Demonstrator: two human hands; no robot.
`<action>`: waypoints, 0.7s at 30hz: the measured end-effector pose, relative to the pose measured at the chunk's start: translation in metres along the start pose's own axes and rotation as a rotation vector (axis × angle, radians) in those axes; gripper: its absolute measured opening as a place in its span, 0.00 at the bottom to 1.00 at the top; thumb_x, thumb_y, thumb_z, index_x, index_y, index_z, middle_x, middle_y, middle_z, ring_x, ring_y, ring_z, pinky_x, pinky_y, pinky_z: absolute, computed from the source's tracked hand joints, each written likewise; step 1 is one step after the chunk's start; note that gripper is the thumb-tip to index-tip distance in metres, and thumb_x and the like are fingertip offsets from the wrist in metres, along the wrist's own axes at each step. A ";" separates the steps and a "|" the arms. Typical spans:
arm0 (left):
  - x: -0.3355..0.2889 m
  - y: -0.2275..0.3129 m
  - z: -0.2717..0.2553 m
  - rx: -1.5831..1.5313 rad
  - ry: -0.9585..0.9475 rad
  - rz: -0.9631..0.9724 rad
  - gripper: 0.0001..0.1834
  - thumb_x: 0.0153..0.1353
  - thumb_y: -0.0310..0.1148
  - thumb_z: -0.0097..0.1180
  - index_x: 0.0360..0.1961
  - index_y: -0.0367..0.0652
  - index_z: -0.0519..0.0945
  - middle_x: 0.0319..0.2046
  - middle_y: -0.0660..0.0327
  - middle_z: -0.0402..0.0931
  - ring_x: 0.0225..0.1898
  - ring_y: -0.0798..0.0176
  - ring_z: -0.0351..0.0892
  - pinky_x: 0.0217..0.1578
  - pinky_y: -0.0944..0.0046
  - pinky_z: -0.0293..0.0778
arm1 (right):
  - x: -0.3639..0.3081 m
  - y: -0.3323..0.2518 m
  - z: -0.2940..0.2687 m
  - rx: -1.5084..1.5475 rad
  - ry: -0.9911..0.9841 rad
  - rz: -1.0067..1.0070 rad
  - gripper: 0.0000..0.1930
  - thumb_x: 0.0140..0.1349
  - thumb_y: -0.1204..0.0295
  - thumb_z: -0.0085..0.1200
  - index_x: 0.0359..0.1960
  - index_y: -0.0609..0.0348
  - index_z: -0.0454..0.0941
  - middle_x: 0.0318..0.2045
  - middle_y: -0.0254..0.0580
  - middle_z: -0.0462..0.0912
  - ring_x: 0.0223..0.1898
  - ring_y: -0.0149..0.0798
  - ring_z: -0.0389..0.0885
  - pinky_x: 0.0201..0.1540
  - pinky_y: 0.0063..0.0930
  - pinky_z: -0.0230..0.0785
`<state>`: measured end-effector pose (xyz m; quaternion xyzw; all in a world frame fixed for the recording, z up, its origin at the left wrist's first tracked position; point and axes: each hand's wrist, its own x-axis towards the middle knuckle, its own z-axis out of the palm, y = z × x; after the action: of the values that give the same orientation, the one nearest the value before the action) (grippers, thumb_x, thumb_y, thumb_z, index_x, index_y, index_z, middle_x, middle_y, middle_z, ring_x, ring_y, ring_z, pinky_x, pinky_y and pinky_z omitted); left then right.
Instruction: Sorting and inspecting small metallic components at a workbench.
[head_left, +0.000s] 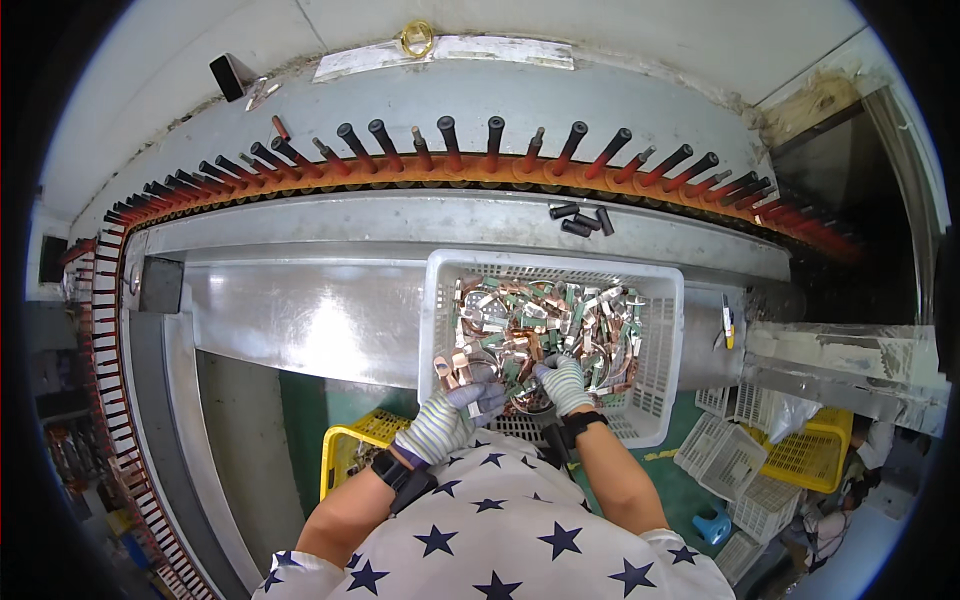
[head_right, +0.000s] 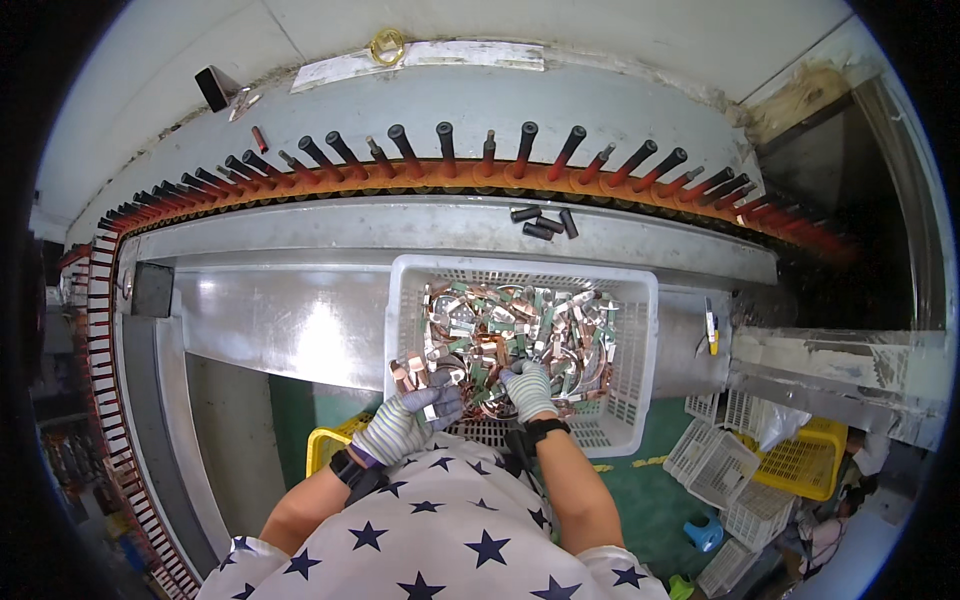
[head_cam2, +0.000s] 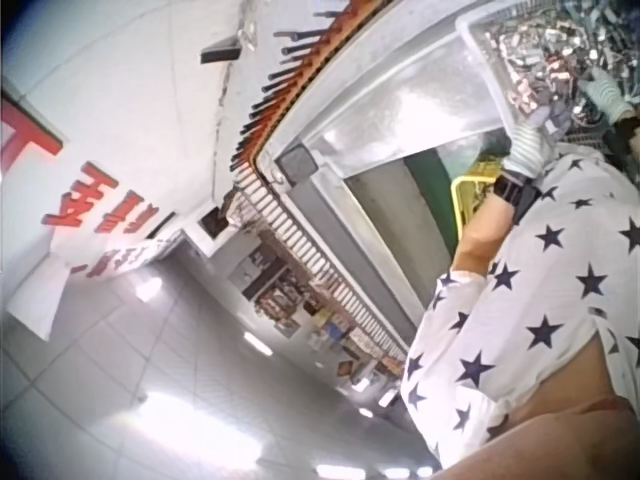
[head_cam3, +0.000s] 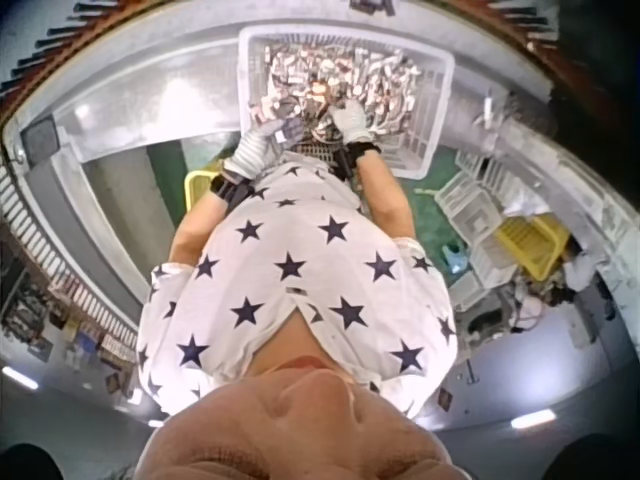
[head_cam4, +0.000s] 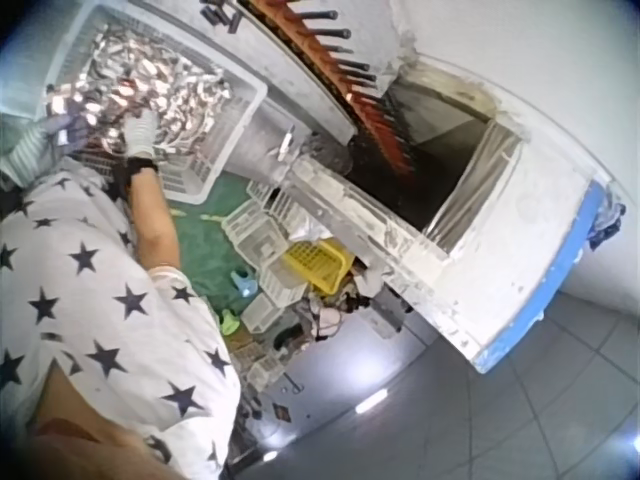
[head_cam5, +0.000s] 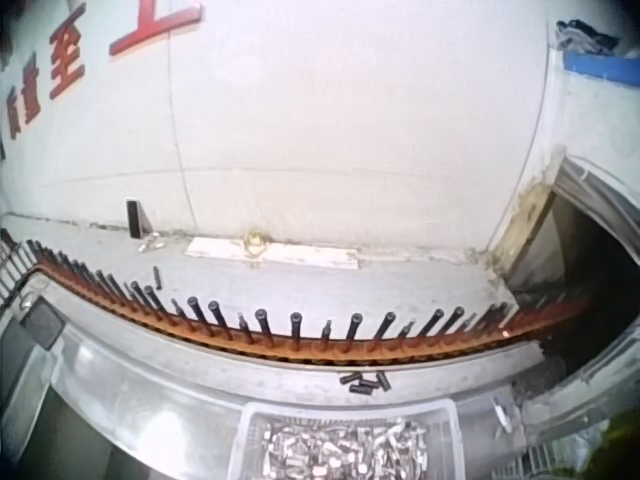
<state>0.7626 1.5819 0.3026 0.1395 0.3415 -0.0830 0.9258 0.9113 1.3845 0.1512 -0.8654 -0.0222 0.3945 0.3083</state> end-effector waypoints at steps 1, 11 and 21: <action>-0.002 -0.001 -0.001 0.011 0.017 0.001 0.23 0.61 0.32 0.61 0.58 0.45 0.73 0.48 0.58 0.79 0.52 0.58 0.78 0.60 0.51 0.71 | -0.005 0.000 -0.001 0.000 0.001 -0.001 0.18 0.55 0.63 0.67 0.41 0.65 0.82 0.35 0.47 0.85 0.33 0.42 0.81 0.39 0.35 0.74; -0.022 -0.005 0.017 -0.021 -0.043 -0.006 0.23 0.61 0.30 0.60 0.58 0.45 0.74 0.54 0.58 0.77 0.59 0.58 0.73 0.65 0.48 0.64 | -0.134 -0.105 -0.055 0.627 -0.366 -0.053 0.11 0.66 0.63 0.58 0.38 0.59 0.80 0.23 0.27 0.74 0.24 0.22 0.70 0.29 0.19 0.64; -0.041 -0.013 0.015 0.011 -0.112 -0.067 0.20 0.63 0.31 0.59 0.57 0.49 0.76 0.54 0.64 0.78 0.55 0.61 0.76 0.60 0.46 0.67 | -0.165 -0.114 -0.043 0.672 -0.456 -0.074 0.14 0.67 0.62 0.56 0.44 0.61 0.80 0.27 0.27 0.77 0.27 0.21 0.70 0.30 0.18 0.64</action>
<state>0.7377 1.5671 0.3380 0.1284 0.2933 -0.1234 0.9393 0.8514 1.4079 0.3455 -0.6055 0.0091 0.5500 0.5751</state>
